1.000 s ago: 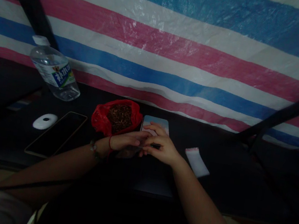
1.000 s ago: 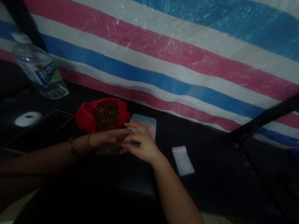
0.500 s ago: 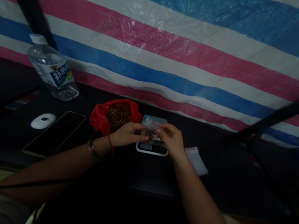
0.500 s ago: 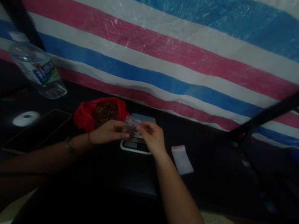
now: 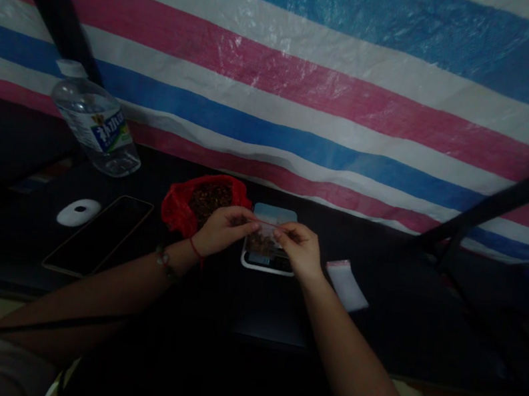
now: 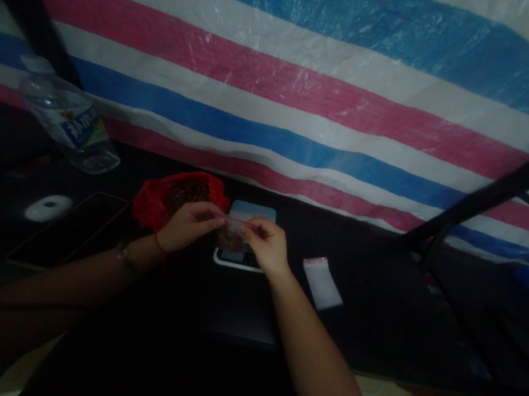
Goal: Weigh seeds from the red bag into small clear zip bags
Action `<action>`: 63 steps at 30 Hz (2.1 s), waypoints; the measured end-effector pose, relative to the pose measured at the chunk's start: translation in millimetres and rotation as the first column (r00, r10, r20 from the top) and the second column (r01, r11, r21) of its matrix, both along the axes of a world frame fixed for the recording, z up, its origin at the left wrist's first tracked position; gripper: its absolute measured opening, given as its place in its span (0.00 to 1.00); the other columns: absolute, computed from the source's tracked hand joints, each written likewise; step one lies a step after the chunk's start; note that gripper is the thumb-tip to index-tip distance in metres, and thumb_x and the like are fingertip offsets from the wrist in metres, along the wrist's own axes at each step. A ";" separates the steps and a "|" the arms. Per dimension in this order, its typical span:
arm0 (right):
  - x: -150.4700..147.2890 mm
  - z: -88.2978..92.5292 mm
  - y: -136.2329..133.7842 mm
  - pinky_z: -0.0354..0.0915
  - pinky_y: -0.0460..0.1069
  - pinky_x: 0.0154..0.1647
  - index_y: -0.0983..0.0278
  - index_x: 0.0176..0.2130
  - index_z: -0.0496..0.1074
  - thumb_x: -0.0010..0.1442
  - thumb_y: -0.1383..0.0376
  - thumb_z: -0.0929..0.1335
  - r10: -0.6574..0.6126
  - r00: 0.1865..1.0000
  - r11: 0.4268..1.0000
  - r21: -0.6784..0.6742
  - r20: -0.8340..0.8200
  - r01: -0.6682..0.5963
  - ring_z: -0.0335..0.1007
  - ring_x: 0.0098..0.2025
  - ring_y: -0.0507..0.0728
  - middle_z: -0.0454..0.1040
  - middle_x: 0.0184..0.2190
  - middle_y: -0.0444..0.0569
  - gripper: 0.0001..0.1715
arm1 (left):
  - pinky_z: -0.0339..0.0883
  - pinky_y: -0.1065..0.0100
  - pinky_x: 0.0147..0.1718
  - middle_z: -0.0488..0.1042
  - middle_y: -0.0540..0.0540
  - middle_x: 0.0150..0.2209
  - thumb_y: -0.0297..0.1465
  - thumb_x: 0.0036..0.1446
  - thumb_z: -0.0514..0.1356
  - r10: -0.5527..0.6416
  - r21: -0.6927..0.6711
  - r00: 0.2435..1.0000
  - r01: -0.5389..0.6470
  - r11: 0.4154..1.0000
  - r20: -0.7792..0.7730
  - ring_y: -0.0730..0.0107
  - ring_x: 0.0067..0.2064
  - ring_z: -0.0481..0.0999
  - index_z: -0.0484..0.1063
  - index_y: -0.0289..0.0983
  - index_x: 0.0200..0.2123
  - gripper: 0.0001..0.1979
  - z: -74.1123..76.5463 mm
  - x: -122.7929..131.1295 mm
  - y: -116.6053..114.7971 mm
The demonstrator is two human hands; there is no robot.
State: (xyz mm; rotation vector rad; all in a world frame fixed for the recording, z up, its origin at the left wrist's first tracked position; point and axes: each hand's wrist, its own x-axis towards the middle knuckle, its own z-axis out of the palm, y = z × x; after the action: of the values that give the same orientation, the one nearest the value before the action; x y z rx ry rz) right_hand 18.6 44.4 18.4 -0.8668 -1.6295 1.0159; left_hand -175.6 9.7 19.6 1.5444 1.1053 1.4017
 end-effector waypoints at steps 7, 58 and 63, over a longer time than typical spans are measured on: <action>-0.5 -5.3 2.5 0.68 0.48 0.31 0.61 0.29 0.75 0.47 0.59 0.74 -0.051 0.997 0.999 0.004 -0.056 0.052 0.72 0.27 0.53 0.76 0.26 0.44 0.10 | 0.71 0.69 0.30 0.76 0.49 0.27 0.40 0.48 0.66 0.042 0.019 0.999 -0.043 0.999 0.033 0.71 0.29 0.75 0.73 0.35 0.29 0.13 1.9 -0.4 0.8; 15.6 10.1 5.2 0.67 0.48 0.33 0.60 0.27 0.77 0.51 0.64 0.73 -0.027 0.994 0.968 0.249 0.102 0.001 0.72 0.30 0.53 0.77 0.27 0.45 0.03 | 0.67 0.73 0.30 0.75 0.47 0.27 0.33 0.55 0.63 0.064 0.400 0.950 0.067 0.914 -0.305 0.73 0.30 0.74 0.74 0.34 0.27 0.08 17.1 -14.4 -1.4; 9.5 10.9 -2.0 0.68 0.49 0.35 0.60 0.29 0.77 0.53 0.60 0.72 0.028 0.992 0.973 0.224 0.126 -0.056 0.73 0.32 0.55 0.77 0.29 0.46 0.06 | 0.67 0.73 0.30 0.76 0.46 0.27 0.32 0.58 0.60 0.037 0.437 0.918 0.153 0.886 -0.396 0.73 0.30 0.75 0.74 0.34 0.26 0.09 17.8 -8.5 -7.7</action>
State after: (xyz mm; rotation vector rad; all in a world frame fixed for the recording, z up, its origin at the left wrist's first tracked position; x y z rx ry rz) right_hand 28.1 42.3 29.3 -0.7536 -1.8339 0.7979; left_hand -184.1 2.0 37.4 2.2669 0.9753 1.4124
